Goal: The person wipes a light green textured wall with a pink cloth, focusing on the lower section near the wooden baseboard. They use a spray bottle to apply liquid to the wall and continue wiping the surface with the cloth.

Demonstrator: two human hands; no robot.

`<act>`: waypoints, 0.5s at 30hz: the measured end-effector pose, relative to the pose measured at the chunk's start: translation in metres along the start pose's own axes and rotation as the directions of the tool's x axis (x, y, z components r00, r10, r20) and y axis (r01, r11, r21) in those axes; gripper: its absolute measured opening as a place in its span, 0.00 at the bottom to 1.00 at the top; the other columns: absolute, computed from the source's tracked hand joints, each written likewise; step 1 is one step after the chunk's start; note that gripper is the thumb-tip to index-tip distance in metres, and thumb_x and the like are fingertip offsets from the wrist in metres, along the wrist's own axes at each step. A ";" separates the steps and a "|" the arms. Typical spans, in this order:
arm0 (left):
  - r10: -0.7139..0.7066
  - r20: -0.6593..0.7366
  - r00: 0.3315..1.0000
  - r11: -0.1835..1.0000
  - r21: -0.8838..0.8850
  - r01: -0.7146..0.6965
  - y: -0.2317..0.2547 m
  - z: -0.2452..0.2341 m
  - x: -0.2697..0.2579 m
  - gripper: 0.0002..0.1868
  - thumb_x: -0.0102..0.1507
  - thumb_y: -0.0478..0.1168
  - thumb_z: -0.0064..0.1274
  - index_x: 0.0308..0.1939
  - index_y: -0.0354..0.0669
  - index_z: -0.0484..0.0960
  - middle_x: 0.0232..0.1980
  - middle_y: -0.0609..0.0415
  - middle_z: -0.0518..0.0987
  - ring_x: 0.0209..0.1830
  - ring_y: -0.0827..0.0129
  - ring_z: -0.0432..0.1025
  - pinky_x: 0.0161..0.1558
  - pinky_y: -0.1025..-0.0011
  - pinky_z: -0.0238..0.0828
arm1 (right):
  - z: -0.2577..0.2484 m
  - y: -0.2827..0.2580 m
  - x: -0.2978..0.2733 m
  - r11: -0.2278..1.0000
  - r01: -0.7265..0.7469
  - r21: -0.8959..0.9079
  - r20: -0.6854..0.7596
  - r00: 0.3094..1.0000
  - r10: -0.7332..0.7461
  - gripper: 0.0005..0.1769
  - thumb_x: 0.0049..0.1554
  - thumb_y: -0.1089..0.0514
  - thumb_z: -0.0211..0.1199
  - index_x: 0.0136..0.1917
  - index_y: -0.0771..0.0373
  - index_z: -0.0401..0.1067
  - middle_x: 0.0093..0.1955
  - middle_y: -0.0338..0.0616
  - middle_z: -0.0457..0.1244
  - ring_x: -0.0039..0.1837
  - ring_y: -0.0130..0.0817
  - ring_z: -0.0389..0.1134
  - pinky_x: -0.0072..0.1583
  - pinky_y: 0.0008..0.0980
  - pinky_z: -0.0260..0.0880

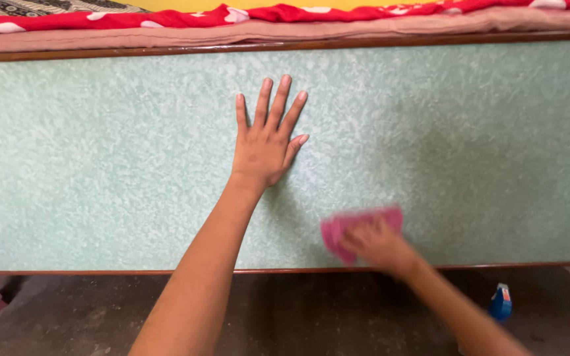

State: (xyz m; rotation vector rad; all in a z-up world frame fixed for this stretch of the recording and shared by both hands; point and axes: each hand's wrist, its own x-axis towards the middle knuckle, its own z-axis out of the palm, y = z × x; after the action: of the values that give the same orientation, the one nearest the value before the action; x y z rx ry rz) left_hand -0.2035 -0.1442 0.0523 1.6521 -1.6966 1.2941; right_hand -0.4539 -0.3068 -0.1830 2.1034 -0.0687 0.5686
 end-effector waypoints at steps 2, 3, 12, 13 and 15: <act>-0.007 0.007 1.000 1.000 0.029 0.007 -0.002 0.000 0.003 0.37 0.73 0.62 0.38 0.83 0.61 0.49 0.86 0.53 0.40 0.86 0.53 0.35 0.77 0.33 0.27 | 0.004 -0.041 -0.034 0.989 -0.016 0.149 0.046 0.999 0.009 0.25 0.57 0.55 0.54 0.69 0.52 0.66 0.64 0.43 0.62 0.61 0.41 0.64 0.57 0.52 0.66; -0.007 0.023 1.000 0.999 0.036 0.006 0.001 0.000 -0.001 0.38 0.73 0.62 0.39 0.84 0.61 0.49 0.86 0.54 0.40 0.86 0.53 0.35 0.77 0.33 0.27 | 0.006 -0.044 -0.038 0.980 0.000 0.199 0.163 0.986 -0.033 0.24 0.60 0.56 0.53 0.70 0.52 0.65 0.63 0.43 0.62 0.61 0.41 0.64 0.57 0.52 0.65; -0.004 0.020 1.000 1.000 0.028 0.003 0.001 0.000 -0.002 0.38 0.73 0.63 0.39 0.84 0.61 0.48 0.86 0.54 0.39 0.86 0.53 0.35 0.77 0.33 0.26 | -0.118 0.140 0.138 0.812 -0.577 0.084 -0.360 0.743 0.565 0.16 0.65 0.58 0.57 0.65 0.46 0.75 0.60 0.41 0.60 0.62 0.42 0.62 0.61 0.50 0.61; -0.005 0.022 1.000 1.000 0.027 0.004 0.001 0.000 -0.002 0.38 0.73 0.63 0.38 0.84 0.62 0.48 0.86 0.54 0.39 0.86 0.53 0.35 0.77 0.33 0.26 | -0.130 0.151 0.143 0.820 -0.559 0.122 -0.369 0.741 0.560 0.17 0.66 0.60 0.57 0.66 0.47 0.74 0.60 0.41 0.61 0.63 0.42 0.62 0.62 0.50 0.60; 0.000 0.027 1.000 1.000 0.031 0.000 -0.001 -0.001 0.000 0.37 0.73 0.63 0.37 0.84 0.62 0.47 0.86 0.54 0.38 0.86 0.53 0.34 0.77 0.33 0.26 | -0.129 0.164 0.146 0.828 -0.525 0.197 -0.390 0.733 0.557 0.18 0.66 0.63 0.56 0.67 0.49 0.74 0.61 0.41 0.61 0.66 0.42 0.61 0.64 0.50 0.59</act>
State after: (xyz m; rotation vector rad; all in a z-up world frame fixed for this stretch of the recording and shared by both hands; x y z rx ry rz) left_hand -0.2029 -0.1429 0.0529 1.6938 -1.7000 1.3099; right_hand -0.4147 -0.2722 0.0662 1.9635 -0.4271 1.4071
